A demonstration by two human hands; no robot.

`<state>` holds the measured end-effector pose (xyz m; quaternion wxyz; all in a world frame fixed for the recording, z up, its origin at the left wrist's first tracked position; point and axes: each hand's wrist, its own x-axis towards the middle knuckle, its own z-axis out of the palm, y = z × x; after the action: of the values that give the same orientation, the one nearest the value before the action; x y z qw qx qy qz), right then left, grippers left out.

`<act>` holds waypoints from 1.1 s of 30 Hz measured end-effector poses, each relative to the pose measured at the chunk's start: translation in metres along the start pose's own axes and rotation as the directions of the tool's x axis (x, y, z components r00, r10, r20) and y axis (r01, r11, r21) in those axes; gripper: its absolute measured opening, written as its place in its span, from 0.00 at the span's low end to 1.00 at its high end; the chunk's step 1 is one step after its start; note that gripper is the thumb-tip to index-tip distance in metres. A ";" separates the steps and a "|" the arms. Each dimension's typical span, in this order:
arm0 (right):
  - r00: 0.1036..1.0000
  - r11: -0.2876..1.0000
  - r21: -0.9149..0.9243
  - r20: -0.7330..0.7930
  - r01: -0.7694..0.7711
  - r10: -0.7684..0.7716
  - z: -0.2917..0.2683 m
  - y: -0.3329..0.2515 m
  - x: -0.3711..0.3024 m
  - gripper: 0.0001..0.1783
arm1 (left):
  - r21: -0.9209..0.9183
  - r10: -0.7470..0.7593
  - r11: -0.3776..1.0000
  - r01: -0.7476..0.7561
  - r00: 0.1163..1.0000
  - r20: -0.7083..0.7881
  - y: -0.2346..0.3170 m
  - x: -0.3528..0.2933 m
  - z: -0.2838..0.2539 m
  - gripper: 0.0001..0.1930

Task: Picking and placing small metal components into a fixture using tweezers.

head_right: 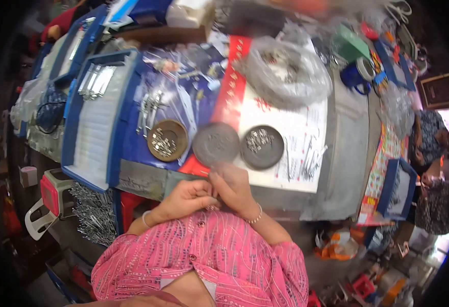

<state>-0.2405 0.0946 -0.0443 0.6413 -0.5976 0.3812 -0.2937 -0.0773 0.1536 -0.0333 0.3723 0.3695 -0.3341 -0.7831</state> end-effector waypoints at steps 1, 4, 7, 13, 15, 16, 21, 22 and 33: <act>0.999 1.000 -0.001 -0.023 -0.031 0.031 0.001 -0.002 0.003 0.08 | 0.085 -0.001 0.996 0.003 1.000 -0.024 0.003 0.002 -0.003 0.04; 0.920 0.950 -0.117 -0.239 0.290 -0.310 0.014 -0.004 0.014 0.07 | 0.140 -0.003 0.990 0.012 0.998 -0.065 0.001 0.004 -0.003 0.05; 0.997 0.985 -0.157 0.005 0.073 -0.073 -0.004 0.006 -0.002 0.13 | 0.100 0.008 0.995 -0.001 0.998 -0.068 0.001 0.004 -0.003 0.06; 0.972 0.995 0.010 -0.212 0.104 -0.100 0.008 0.003 0.004 0.07 | 0.161 -0.072 0.984 0.075 0.997 -0.028 -0.003 0.001 -0.004 0.06; 0.981 0.960 -0.206 0.056 0.192 -0.184 -0.007 0.015 -0.004 0.11 | 0.139 -0.028 0.990 0.035 0.998 -0.047 -0.003 0.002 -0.001 0.06; 0.987 0.992 -0.068 0.126 0.107 -0.098 -0.009 0.022 -0.004 0.12 | 0.135 -0.031 0.990 0.037 0.998 -0.046 -0.001 0.002 0.001 0.06; 0.965 0.989 0.046 -0.230 0.142 -0.128 0.009 0.009 0.005 0.09 | 0.174 -0.013 0.984 0.026 0.997 -0.073 -0.006 0.004 -0.004 0.07; 0.980 0.987 -0.072 -0.129 0.142 -0.150 0.001 0.010 0.001 0.09 | 0.170 -0.015 0.985 0.028 0.997 -0.074 -0.005 0.004 -0.004 0.07; 0.995 0.992 -0.082 0.027 0.098 -0.096 -0.005 0.016 -0.003 0.06 | 0.178 -0.090 0.979 0.103 0.993 -0.078 0.004 0.006 0.000 0.06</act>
<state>-0.2476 0.0959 -0.0594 0.6052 -0.6449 0.3561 -0.3016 -0.0789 0.1466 -0.0315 0.3102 0.4446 -0.3726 -0.7531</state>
